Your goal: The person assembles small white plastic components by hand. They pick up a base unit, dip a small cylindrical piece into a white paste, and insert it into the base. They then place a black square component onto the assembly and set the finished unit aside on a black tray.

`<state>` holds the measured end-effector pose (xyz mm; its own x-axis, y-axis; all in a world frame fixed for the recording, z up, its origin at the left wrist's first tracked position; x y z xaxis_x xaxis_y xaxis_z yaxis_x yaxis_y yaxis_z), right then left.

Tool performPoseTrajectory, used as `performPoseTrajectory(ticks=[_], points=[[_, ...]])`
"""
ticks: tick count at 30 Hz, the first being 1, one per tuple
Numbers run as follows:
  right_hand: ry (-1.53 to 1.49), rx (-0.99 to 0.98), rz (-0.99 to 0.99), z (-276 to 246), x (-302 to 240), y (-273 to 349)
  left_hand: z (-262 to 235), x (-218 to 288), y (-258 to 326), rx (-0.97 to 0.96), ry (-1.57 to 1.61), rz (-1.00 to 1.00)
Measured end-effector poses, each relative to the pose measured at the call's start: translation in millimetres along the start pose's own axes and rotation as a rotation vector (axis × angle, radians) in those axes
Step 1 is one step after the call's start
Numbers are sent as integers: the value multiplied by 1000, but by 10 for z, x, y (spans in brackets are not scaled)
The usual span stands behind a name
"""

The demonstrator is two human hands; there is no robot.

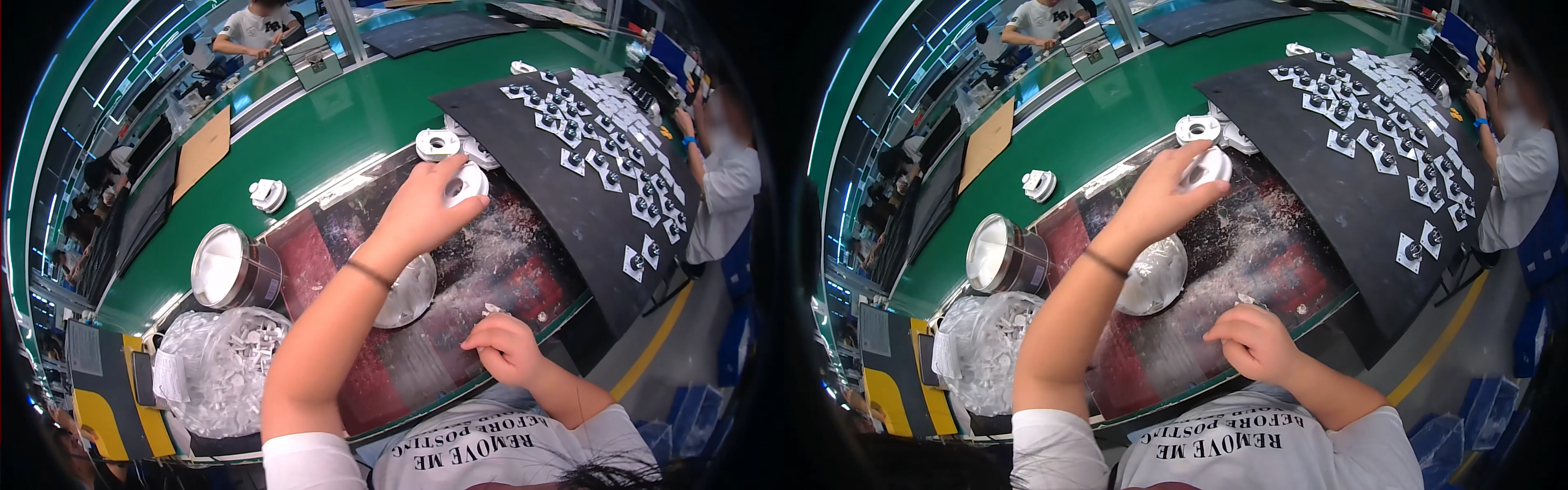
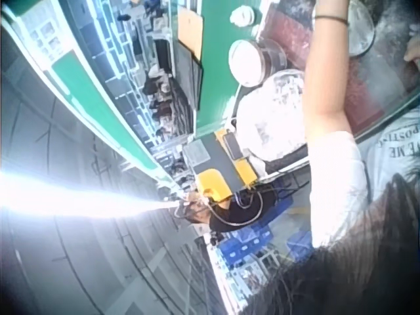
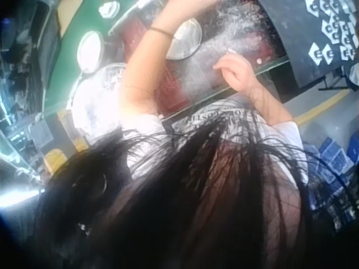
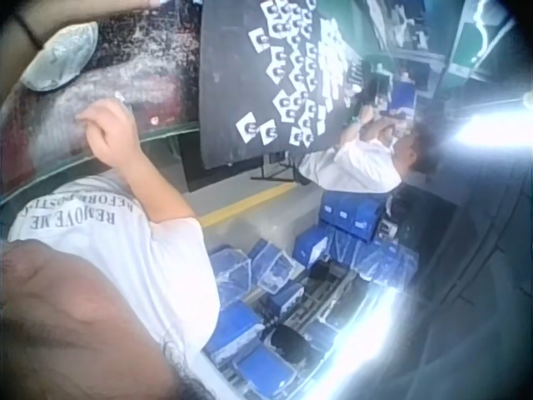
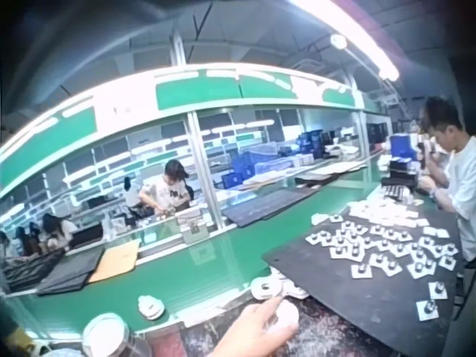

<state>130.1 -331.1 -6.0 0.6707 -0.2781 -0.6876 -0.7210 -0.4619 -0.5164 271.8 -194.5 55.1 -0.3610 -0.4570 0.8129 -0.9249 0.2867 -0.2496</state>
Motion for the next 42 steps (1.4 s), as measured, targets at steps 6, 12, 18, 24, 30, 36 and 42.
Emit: performPoseTrajectory(ticks=[6, 12, 18, 24, 30, 36, 42], points=[[-4, 27, -19, -17, -21, 31, -327, 163, 1285, -88, 887, -213], [23, -2, -59, 13, -58, 45, -294, -12, 2318, 133, 1038, -172], [82, 17, -71, 24, -82, 63, -16, -324, 2740, 273, 1245, -418], [155, 23, -49, 83, -126, 43, -81, 32, 2817, 471, -30, -27], [156, 15, -50, 14, -174, 260, -33, -40, 2961, 507, -92, -140], [182, 45, -118, -368, -409, 419, -77, -3, 2902, 438, -98, -118], [303, 233, -42, -945, -415, 412, 23, -50, 2923, 416, -92, -100]])
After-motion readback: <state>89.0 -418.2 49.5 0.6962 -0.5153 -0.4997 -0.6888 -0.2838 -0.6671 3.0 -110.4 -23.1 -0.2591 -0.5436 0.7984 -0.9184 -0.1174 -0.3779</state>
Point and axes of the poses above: each hand's wrist, its own y-axis away from the middle knuckle, its own z-axis out of the palm, x = y × z, the point moved 6 cm from there along -y, towards the middle knuckle, and after that the axes turned 10 degrees about y, right-handed, at the moved point
